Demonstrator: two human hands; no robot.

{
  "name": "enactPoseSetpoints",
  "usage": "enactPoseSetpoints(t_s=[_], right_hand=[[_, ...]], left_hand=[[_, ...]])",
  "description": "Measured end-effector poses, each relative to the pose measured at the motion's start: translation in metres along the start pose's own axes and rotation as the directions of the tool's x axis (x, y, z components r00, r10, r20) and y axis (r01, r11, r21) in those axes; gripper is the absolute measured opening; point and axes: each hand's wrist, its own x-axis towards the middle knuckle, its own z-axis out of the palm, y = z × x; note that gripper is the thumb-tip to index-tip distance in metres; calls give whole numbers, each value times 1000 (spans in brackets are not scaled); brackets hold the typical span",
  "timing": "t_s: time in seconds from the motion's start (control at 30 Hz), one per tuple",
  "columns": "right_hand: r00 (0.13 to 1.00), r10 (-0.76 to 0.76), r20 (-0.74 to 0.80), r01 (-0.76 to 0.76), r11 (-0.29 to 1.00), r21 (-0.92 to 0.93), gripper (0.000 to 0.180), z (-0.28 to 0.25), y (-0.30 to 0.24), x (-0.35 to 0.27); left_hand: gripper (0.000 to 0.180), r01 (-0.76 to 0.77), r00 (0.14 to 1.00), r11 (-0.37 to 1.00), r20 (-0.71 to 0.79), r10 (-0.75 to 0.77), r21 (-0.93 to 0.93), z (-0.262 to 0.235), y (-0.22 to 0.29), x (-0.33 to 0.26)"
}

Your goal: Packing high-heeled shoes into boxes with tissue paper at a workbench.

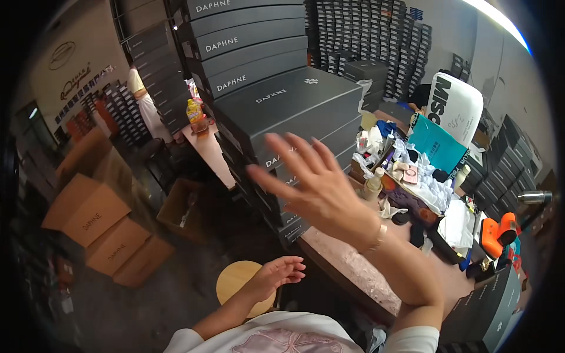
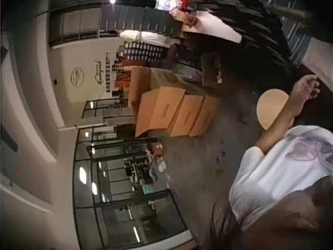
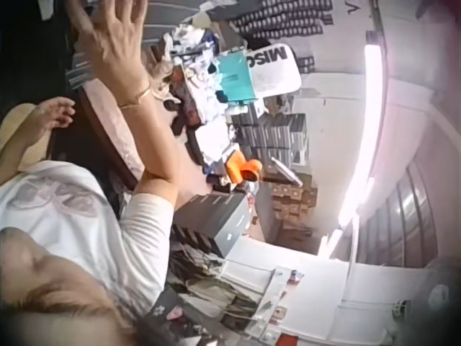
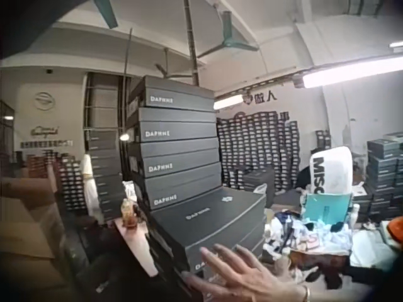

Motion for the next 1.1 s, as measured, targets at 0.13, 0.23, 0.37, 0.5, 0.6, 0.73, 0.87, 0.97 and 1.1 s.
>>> enactPoseSetpoints(t_s=[0.13, 0.23, 0.37, 0.5, 0.6, 0.73, 0.87, 0.97, 1.1], right_hand=[[988, -124, -91, 78, 913, -401, 62, 51, -1, 58], [980, -91, -177, 5, 899, -437, 51, 56, 19, 49], [971, 20, -238, -115, 914, -390, 52, 12, 29, -14], [973, 67, -222, -140, 932, -334, 52, -33, 6, -151], [849, 527, -29, -494, 813, 309, 80, -29, -37, -235], [715, 655, 242, -635, 465, 618, 93, 11, -64, -300], [410, 827, 385, -835, 171, 523, 93, 37, -70, -366], [326, 846, 422, -891, 127, 436, 89, 80, -75, -417], [-27, 866, 499, -723, -362, 589, 95, 160, -90, -470]], left_hand=[[39, -76, 994, 997, -77, 73, -34, -12, 14, -3], [44, -202, 968, 979, -143, 205, 33, -18, 27, 9], [56, -333, 941, 940, -97, 325, -76, -6, 52, 40], [56, -75, 937, 773, 220, 271, -630, 39, 58, 84], [54, 239, 899, 797, 436, 34, -555, 81, 25, 127], [50, 484, 835, 839, 416, -359, -247, 95, -53, 157], [47, 611, 785, 792, 130, -605, -7, 61, -154, 210], [52, 456, 890, 794, -188, -416, 401, -62, -221, 248], [71, 530, 847, 791, -237, -476, 306, 5, -140, 247]])
